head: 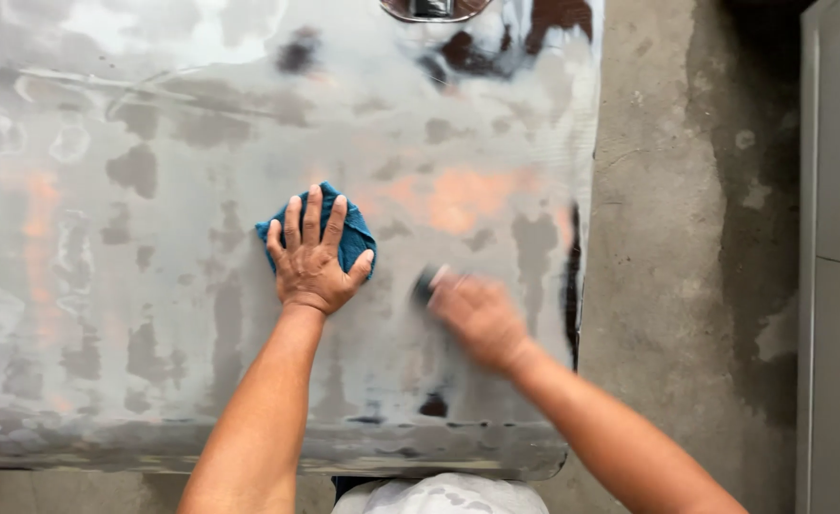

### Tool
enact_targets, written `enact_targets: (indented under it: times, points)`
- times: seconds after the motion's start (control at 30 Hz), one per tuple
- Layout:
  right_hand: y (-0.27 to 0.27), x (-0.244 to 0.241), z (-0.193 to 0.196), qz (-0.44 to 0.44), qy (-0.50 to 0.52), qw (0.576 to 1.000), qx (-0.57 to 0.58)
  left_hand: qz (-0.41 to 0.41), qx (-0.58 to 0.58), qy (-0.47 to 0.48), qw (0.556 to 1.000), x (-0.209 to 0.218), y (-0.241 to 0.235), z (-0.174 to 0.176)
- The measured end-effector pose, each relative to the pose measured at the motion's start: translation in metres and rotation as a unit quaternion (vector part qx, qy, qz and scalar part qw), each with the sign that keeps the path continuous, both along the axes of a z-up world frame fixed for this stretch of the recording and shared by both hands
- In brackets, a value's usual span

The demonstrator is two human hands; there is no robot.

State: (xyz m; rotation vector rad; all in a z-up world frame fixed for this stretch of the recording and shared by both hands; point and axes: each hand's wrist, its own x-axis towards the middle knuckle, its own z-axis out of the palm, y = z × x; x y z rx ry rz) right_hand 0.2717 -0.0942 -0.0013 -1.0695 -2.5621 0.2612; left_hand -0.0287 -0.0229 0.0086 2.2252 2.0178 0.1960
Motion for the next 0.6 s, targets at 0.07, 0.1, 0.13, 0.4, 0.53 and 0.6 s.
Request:
enact_targets:
  times: [0.07,0.1,0.13,0.4,0.53,0.6]
  points:
    - [-0.010,-0.006,0.007,0.118,-0.022,0.990,-0.072,0.002,0.007,0.000,1.000,-0.001,0.009,0.001]
    - [-0.018,-0.008,0.011,0.233,-0.046,0.960,-0.150,0.003,0.007,-0.002,1.000,0.000,0.011,0.000]
    - [0.005,0.006,0.003,0.236,-0.046,0.959,-0.150,0.007,0.007,-0.002,1.000,0.000,0.015,0.001]
    - [0.126,0.022,0.005,-0.326,0.041,0.942,0.061,0.017,0.016,-0.006,1.000,0.000,0.024,0.003]
    - [0.059,-0.009,-0.003,0.004,-0.003,1.000,0.011,0.023,0.002,-0.009,1.000,-0.001,0.017,0.001]
    - [0.055,-0.005,0.001,0.270,-0.090,0.953,-0.106,0.023,0.008,-0.016,1.000,0.000,0.021,0.000]
